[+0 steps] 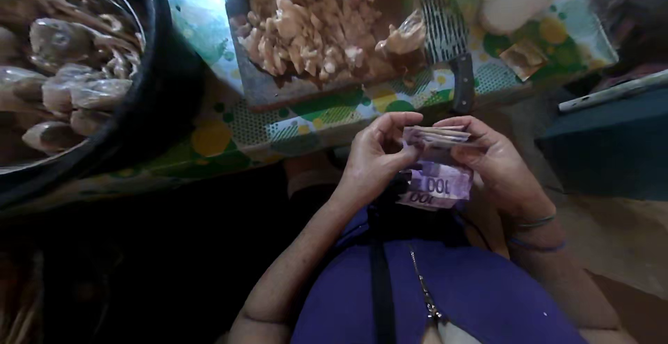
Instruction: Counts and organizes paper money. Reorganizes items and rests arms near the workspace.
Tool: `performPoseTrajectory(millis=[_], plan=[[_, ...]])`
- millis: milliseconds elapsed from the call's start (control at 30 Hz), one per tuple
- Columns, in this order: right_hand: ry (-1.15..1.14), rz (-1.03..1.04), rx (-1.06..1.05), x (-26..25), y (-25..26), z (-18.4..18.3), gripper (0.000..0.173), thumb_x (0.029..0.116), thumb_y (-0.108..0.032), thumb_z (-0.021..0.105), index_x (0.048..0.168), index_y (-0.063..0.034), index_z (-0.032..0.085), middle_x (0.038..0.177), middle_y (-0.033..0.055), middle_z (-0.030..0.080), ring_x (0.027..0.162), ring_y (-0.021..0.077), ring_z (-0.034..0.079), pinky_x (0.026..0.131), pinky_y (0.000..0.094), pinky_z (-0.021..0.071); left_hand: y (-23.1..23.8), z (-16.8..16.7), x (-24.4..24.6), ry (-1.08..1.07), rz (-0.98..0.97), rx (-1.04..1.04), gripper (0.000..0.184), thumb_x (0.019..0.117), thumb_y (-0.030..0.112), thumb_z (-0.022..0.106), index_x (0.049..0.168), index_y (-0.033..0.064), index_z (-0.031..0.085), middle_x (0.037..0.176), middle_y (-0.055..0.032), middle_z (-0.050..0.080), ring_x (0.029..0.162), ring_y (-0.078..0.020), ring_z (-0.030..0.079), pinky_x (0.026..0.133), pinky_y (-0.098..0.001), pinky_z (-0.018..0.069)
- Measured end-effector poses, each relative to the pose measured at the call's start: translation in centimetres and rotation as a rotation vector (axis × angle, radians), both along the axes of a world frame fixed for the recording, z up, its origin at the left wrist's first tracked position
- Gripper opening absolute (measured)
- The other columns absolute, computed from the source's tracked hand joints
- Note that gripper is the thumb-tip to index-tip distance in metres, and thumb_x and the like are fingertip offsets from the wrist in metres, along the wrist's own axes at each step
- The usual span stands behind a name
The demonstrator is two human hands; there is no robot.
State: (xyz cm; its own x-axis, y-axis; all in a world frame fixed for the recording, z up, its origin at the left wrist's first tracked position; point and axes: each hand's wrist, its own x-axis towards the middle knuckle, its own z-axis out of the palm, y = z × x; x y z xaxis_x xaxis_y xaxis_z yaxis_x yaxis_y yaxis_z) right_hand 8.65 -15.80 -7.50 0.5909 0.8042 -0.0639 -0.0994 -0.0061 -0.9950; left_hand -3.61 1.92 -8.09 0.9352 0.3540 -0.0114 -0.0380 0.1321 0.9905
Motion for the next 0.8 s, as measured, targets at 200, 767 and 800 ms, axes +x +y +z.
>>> performPoseTrajectory(millis=[200,767,800], plan=[[0.348,-0.351,0.011,-0.8,1.3,0.1,0.016,0.1031,-0.008,0.056,0.108,-0.0098,0.071,0.090,0.0024,0.075,0.076,0.0079,0.072,0.069,0.0245,0.0623,-0.8,-0.1,0.3,-0.080,-0.031,0.072,0.049,0.0867,-0.004,0.076,0.132,0.0035,0.061,0.087,-0.0024,0.069,0.069,-0.0065,0.064,0.062,-0.0194,0.0559],[0.338,-0.440,0.157,-1.1,0.7,-2.0,0.012,0.0995,-0.008,0.062,0.107,-0.0142,0.069,0.091,0.0006,0.074,0.078,0.0083,0.072,0.071,0.0266,0.0630,-1.6,-0.5,0.6,-0.024,0.058,-0.046,0.048,0.0871,-0.006,0.074,0.131,0.0022,0.058,0.093,-0.0047,0.070,0.077,-0.0096,0.068,0.070,-0.0239,0.0597],[0.305,-0.440,0.161,-1.0,0.5,-2.2,0.012,0.0997,-0.008,0.062,0.105,-0.0148,0.070,0.089,-0.0009,0.074,0.076,0.0066,0.071,0.070,0.0249,0.0623,-1.5,-0.4,0.5,-0.027,0.051,-0.055,0.047,0.0871,-0.006,0.074,0.131,0.0023,0.058,0.093,-0.0042,0.070,0.077,-0.0092,0.068,0.070,-0.0236,0.0599]])
